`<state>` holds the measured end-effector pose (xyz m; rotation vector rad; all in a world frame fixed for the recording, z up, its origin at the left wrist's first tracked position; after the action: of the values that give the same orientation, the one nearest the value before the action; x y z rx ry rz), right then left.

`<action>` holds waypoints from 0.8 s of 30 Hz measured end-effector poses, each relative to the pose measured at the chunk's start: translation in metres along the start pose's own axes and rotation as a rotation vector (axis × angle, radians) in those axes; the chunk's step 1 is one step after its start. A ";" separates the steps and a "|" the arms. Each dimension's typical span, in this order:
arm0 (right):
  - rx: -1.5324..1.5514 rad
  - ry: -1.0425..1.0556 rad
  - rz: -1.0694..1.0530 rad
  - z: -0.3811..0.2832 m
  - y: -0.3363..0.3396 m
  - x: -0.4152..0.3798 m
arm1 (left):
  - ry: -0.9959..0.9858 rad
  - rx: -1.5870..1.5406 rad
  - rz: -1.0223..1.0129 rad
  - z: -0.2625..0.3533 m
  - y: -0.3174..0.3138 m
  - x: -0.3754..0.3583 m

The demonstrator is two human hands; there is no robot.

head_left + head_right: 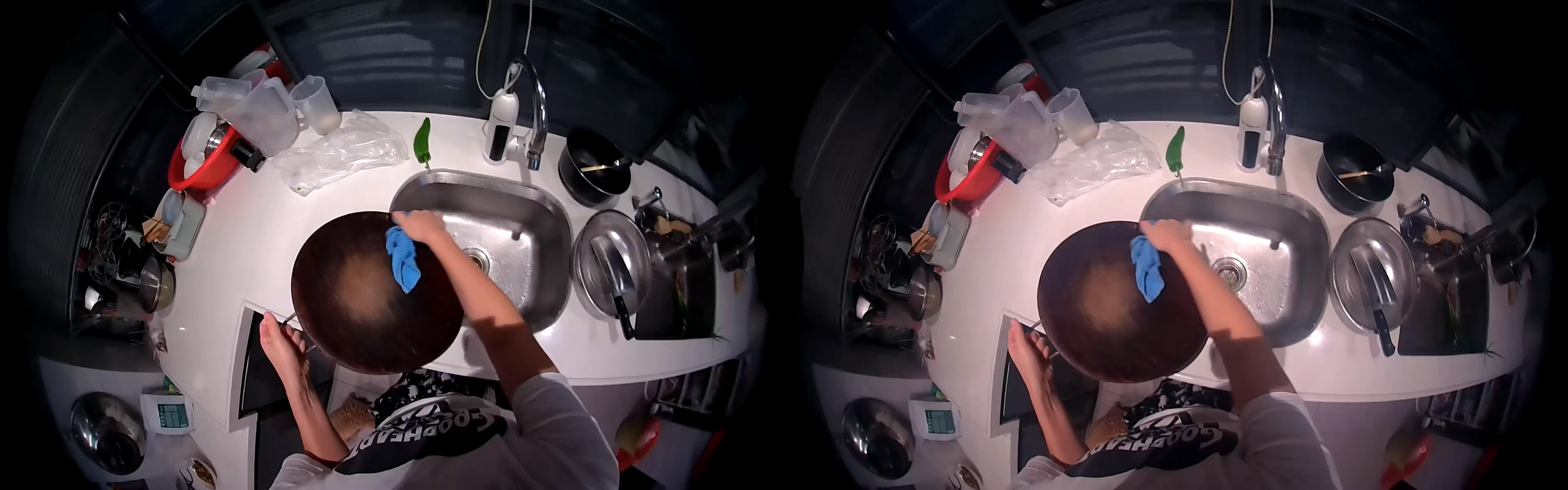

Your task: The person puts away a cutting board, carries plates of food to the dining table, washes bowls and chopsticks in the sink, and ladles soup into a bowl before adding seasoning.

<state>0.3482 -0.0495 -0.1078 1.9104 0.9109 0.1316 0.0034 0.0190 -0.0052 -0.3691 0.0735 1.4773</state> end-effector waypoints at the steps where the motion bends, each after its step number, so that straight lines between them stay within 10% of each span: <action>1: 0.015 -0.076 0.011 0.022 0.003 -0.005 | 0.007 -0.008 0.004 0.001 -0.005 0.001; 7: 0.646 -0.198 -0.077 0.157 -0.068 -0.087 | -0.019 -0.007 -0.021 -0.003 0.003 -0.001; 15: 1.220 -0.073 -0.199 0.107 0.000 -0.251 | 0.048 -0.035 -0.021 -0.009 0.010 0.004; 19: 1.783 -0.089 0.028 0.080 0.074 -0.211 | 0.064 -0.043 -0.004 -0.003 0.010 0.001; 24: 1.510 0.003 0.245 0.088 0.116 -0.083 | -0.008 0.017 0.087 0.021 0.033 0.000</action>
<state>0.3910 -0.1948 -0.0367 3.3867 0.7930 -0.5814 -0.0322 0.0269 0.0076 -0.3496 0.0964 1.5635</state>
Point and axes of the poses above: each hand's wrist, its own x-axis towards the middle knuckle, its own y-axis out of the back of the hand, z = x × y, the point moved 2 cm from there along x, towards the middle knuckle, and after that the axes turned 4 degrees about z, right-handed, at the moved point
